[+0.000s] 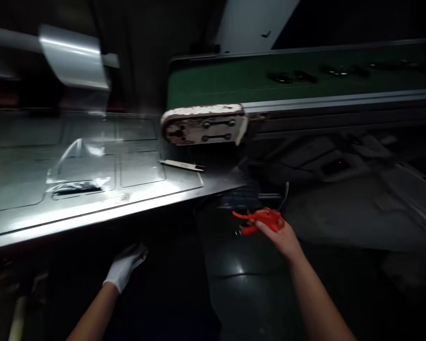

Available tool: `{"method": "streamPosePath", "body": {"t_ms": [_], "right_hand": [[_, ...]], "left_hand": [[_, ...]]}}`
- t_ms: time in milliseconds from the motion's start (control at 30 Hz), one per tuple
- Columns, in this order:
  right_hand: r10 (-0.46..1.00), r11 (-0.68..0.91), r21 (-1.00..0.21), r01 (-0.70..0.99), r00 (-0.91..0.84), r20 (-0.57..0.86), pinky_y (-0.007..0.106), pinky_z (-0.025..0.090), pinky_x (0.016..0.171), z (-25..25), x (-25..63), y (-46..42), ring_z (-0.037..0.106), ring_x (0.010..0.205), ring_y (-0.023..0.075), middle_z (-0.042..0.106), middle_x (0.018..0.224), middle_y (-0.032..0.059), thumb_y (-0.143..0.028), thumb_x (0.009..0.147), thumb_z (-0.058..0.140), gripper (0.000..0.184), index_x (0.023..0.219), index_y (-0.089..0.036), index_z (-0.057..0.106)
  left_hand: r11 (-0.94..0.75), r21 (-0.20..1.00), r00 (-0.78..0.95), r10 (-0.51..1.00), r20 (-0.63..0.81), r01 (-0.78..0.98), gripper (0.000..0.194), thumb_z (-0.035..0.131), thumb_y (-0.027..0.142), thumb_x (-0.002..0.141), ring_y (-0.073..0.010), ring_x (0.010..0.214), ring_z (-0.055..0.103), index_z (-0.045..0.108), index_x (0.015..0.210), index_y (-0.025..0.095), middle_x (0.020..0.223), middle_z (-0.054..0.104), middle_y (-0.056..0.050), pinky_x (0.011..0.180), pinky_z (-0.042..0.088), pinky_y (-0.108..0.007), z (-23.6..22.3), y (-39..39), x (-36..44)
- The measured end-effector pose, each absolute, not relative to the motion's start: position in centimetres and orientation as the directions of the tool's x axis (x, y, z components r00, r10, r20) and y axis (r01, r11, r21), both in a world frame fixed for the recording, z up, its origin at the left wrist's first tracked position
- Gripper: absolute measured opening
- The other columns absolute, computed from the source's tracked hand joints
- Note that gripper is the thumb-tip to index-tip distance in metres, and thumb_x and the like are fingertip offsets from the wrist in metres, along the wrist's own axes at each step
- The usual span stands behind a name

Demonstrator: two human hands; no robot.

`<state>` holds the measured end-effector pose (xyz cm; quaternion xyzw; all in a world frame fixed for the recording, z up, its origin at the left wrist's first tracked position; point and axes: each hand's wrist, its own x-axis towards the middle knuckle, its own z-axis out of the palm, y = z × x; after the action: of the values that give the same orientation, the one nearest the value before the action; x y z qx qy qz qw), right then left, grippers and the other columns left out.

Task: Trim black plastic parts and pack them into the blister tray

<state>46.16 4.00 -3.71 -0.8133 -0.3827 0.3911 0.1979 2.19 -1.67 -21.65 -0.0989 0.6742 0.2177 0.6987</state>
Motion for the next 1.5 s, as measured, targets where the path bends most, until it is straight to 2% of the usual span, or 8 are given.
{"method": "streamPosePath", "body": {"t_ms": [267, 533, 767, 1000, 1133, 1233, 1367, 1500], "right_hand": [[0.742, -0.643, -0.647, 0.409, 0.541, -0.395, 0.050, 0.048, 0.109, -13.7, 39.2, 6.3, 0.067, 0.116, 0.0331, 0.074, 0.120, 0.0165, -0.063, 0.077, 0.074, 0.062, 0.118, -0.017, 0.065], [0.637, -0.767, -0.585, 0.263, 0.208, -0.742, 0.034, 0.051, 0.049, -12.4, 30.5, 6.1, 0.064, 0.056, 0.0231, 0.069, 0.070, 0.0090, -0.068, 0.078, 0.069, 0.052, 0.085, -0.017, 0.066], [0.873, 0.038, -0.965, 0.260, -0.479, -0.095, 0.024, 0.050, 0.069, 0.6, 18.6, 8.8, 0.062, 0.077, 0.0120, 0.066, 0.093, 0.0030, -0.020, 0.099, 0.063, 0.021, 0.119, -0.022, 0.069], [0.739, 0.245, -0.922, 0.300, -0.673, -0.023, 0.025, 0.038, 0.059, -0.4, 15.4, 12.4, 0.052, 0.066, 0.0106, 0.058, 0.078, -0.0007, -0.018, 0.099, 0.056, 0.007, 0.095, -0.019, 0.061], [0.727, 0.323, -0.887, 0.331, -0.687, 0.009, 0.024, 0.040, 0.062, -0.8, 15.5, 16.5, 0.053, 0.066, 0.0098, 0.059, 0.079, -0.0013, -0.020, 0.101, 0.055, 0.008, 0.095, -0.019, 0.060], [0.734, 0.489, -0.714, 0.501, -0.679, 0.027, 0.026, 0.037, 0.060, -1.7, 14.8, 21.5, 0.055, 0.066, 0.0105, 0.064, 0.082, 0.0001, -0.023, 0.103, 0.054, 0.013, 0.097, -0.018, 0.064], [0.622, 0.689, -0.354, 0.632, -0.767, -0.158, 0.031, 0.028, 0.057, -3.8, 13.1, 27.0, 0.061, 0.067, 0.0147, 0.070, 0.086, 0.0022, -0.028, 0.106, 0.048, 0.024, 0.095, -0.017, 0.066], [0.561, 0.728, -0.250, 0.639, -0.764, -0.318, 0.031, 0.022, 0.055, -5.5, 11.7, 28.8, 0.061, 0.063, 0.0151, 0.072, 0.089, 0.0024, -0.029, 0.106, 0.046, 0.025, 0.096, -0.017, 0.065]], "left_hand": [[0.780, 0.256, 0.147, 0.405, -0.902, -0.571, 0.055, 0.094, 0.031, 0.073, -0.0290, 0.112, 0.072, 0.071, 0.121, 0.019, 0.114, 0.077, -0.009, 0.104, 0.057, -0.041, -11.0, -1.0, 2.8], [0.416, 0.373, 0.114, 0.780, -0.616, -0.830, 0.027, 0.080, 0.030, 0.090, -0.0210, 0.114, 0.073, 0.076, 0.116, 0.035, 0.116, 0.077, 0.001, 0.100, 0.061, -0.035, -3.1, 2.6, 1.8], [0.313, 0.535, -0.051, 0.827, -0.559, -0.785, 0.027, 0.083, 0.029, 0.087, -0.0220, 0.117, 0.073, 0.079, 0.113, 0.036, 0.123, 0.078, 0.000, 0.104, 0.058, -0.036, -2.1, 3.4, 1.1], [0.331, 0.683, -0.175, 0.810, -0.560, -0.651, 0.027, 0.084, 0.029, 0.085, -0.0247, 0.119, 0.072, 0.081, 0.112, 0.030, 0.125, 0.078, -0.005, 0.105, 0.057, -0.031, -2.7, 4.1, 0.2], [0.434, 0.799, -0.150, 0.834, -0.531, -0.416, 0.047, 0.079, 0.037, 0.090, -0.0277, 0.129, 0.067, 0.069, 0.136, 0.033, 0.140, 0.070, -0.006, 0.108, 0.057, -0.035, -2.5, 6.2, -1.8], [0.383, 0.918, -0.135, 0.919, -0.369, 0.098, 0.043, 0.069, 0.030, 0.098, -0.0211, 0.129, 0.066, 0.064, 0.140, 0.040, 0.141, 0.070, 0.001, 0.112, 0.054, -0.033, -2.3, 8.8, -4.2], [-0.024, 0.770, 0.062, 0.998, -0.021, 0.637, 0.040, 0.064, 0.019, 0.098, -0.0212, 0.133, 0.063, 0.064, 0.138, 0.027, 0.140, 0.069, -0.003, 0.122, 0.046, -0.040, -3.0, 12.6, -6.2], [-0.098, 0.608, 0.210, 0.971, -0.115, 0.788, 0.028, 0.058, 0.023, 0.100, -0.0294, 0.139, 0.056, 0.068, 0.126, 0.020, 0.142, 0.066, -0.007, 0.127, 0.036, -0.054, -4.1, 14.8, -6.0]]}}
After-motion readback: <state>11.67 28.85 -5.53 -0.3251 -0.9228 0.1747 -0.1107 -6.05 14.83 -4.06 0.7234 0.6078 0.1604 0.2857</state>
